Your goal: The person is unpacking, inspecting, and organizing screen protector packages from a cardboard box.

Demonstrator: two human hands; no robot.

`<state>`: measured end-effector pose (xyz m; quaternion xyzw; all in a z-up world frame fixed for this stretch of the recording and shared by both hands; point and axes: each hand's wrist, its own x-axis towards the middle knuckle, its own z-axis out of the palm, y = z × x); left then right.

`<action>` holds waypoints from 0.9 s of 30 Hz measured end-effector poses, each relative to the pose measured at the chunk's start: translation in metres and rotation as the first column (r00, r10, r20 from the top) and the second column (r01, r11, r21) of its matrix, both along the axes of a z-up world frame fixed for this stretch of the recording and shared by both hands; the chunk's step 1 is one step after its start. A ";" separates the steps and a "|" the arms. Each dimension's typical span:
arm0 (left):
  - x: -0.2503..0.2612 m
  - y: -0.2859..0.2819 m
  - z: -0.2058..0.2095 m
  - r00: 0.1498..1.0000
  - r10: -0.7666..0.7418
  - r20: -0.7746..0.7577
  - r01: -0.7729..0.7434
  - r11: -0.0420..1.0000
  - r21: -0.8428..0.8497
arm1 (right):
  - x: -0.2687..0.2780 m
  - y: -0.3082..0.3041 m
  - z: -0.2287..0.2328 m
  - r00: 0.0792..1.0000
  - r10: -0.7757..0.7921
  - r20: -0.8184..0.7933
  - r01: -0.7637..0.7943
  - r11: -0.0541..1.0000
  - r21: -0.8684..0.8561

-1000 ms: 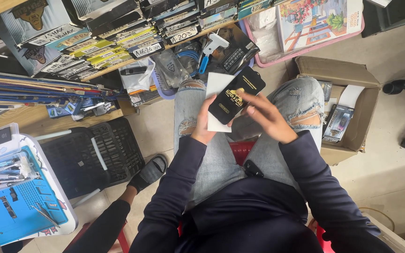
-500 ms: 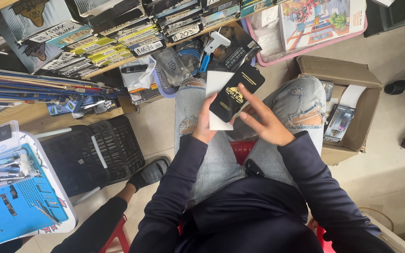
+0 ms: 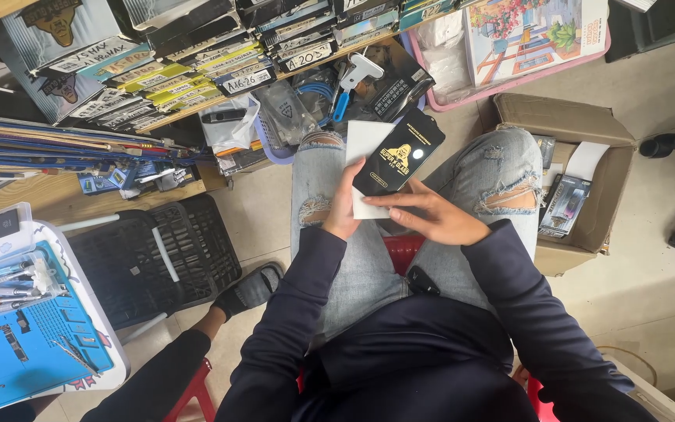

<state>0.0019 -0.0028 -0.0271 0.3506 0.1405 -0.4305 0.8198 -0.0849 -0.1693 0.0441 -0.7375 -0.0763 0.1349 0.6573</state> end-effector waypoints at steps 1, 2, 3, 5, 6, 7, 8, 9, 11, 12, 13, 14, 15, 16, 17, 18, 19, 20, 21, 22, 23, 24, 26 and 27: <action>0.001 0.000 0.007 1.000 -0.024 0.018 0.024 1.000 -0.014 | -0.001 -0.001 -0.005 1.000 -0.027 -0.006 0.027 1.000 0.012; 0.002 0.000 0.014 0.998 -0.047 0.037 0.048 0.999 -0.027 | -0.002 -0.002 -0.011 0.999 -0.052 -0.011 0.052 0.998 0.025; 0.002 0.000 0.013 0.998 -0.046 0.037 0.047 0.999 -0.027 | 0.001 -0.004 -0.007 0.999 -0.052 -0.012 0.052 0.998 0.025; 0.003 -0.001 0.013 0.996 -0.086 0.013 0.087 0.990 -0.111 | 0.006 -0.006 -0.001 0.992 -0.128 -0.010 0.128 0.992 0.016; 0.003 0.000 0.012 0.996 -0.086 0.013 0.087 0.990 -0.111 | 0.002 -0.013 -0.020 0.992 -0.128 -0.010 0.128 0.992 0.015; 0.003 0.000 0.011 0.992 -0.116 0.039 0.120 0.986 -0.116 | -0.002 -0.020 -0.038 0.969 -0.245 -0.019 0.245 0.969 0.040; 0.002 0.000 0.010 0.987 -0.147 0.064 0.154 0.981 -0.120 | -0.007 -0.027 -0.056 0.933 -0.358 -0.030 0.360 0.931 0.062; 0.000 0.001 0.013 0.987 -0.148 0.063 0.155 0.981 -0.121 | -0.005 -0.024 -0.043 0.933 -0.359 -0.030 0.360 0.931 0.061; -0.001 0.001 0.021 0.986 -0.143 0.091 0.155 0.978 -0.138 | 0.000 -0.018 -0.014 0.890 -0.456 -0.016 0.452 0.877 0.163; -0.002 0.001 0.018 0.985 -0.143 0.099 0.156 0.977 -0.144 | 0.000 -0.019 -0.018 0.890 -0.456 -0.006 0.451 0.878 0.161; -0.004 0.000 0.016 0.982 -0.155 0.104 0.169 0.975 -0.142 | -0.001 -0.019 -0.022 0.892 -0.450 0.038 0.445 0.890 0.103; -0.007 0.000 0.015 0.980 -0.168 0.106 0.182 0.973 -0.140 | -0.003 -0.020 -0.026 0.894 -0.442 0.079 0.440 0.897 0.043; -0.008 -0.002 0.018 0.979 -0.168 0.111 0.184 0.972 -0.146 | -0.005 -0.012 -0.013 0.893 -0.442 0.086 0.440 0.897 0.039; -0.007 -0.001 0.021 0.971 -0.193 0.141 0.213 0.966 -0.144 | -0.005 -0.003 -0.001 0.897 -0.437 0.069 0.439 0.898 -0.008; -0.007 -0.001 0.025 0.961 -0.218 0.170 0.243 0.960 -0.140 | -0.006 0.007 0.011 0.899 -0.434 0.052 0.436 0.898 -0.055; -0.012 -0.001 0.024 0.960 -0.215 0.182 0.242 0.960 -0.141 | -0.009 0.007 0.010 0.900 -0.432 0.064 0.435 0.899 -0.054; -0.016 -0.001 0.023 0.956 -0.227 0.185 0.252 0.959 -0.129 | -0.013 0.008 0.009 0.916 -0.396 0.066 0.400 0.914 -0.071; -0.021 -0.001 0.022 0.953 -0.238 0.189 0.263 0.958 -0.118 | -0.016 0.009 0.008 0.931 -0.359 0.069 0.364 0.927 -0.090; -0.024 0.000 0.031 0.951 -0.235 0.202 0.262 0.958 -0.120 | -0.019 0.011 0.009 0.931 -0.356 0.082 0.363 0.927 -0.091; -0.028 0.000 0.040 0.956 -0.225 0.186 0.250 0.961 -0.120 | -0.021 0.013 0.009 0.931 -0.357 0.079 0.363 0.930 -0.065; -0.032 0.001 0.048 0.961 -0.216 0.171 0.238 0.964 -0.119 | -0.024 0.015 0.010 0.931 -0.358 0.075 0.361 0.932 -0.039; -0.034 0.001 0.052 0.959 -0.215 0.184 0.240 0.963 -0.122 | -0.028 0.017 0.013 0.930 -0.358 0.089 0.362 0.931 -0.041; -0.041 0.001 0.057 0.970 -0.215 0.113 0.232 0.958 -0.168 | -0.036 0.020 0.017 0.930 -0.364 0.058 0.363 0.931 0.033; -0.048 0.000 0.051 0.969 -0.216 0.122 0.235 0.957 -0.169 | -0.042 0.022 0.021 0.929 -0.365 0.068 0.363 0.931 0.034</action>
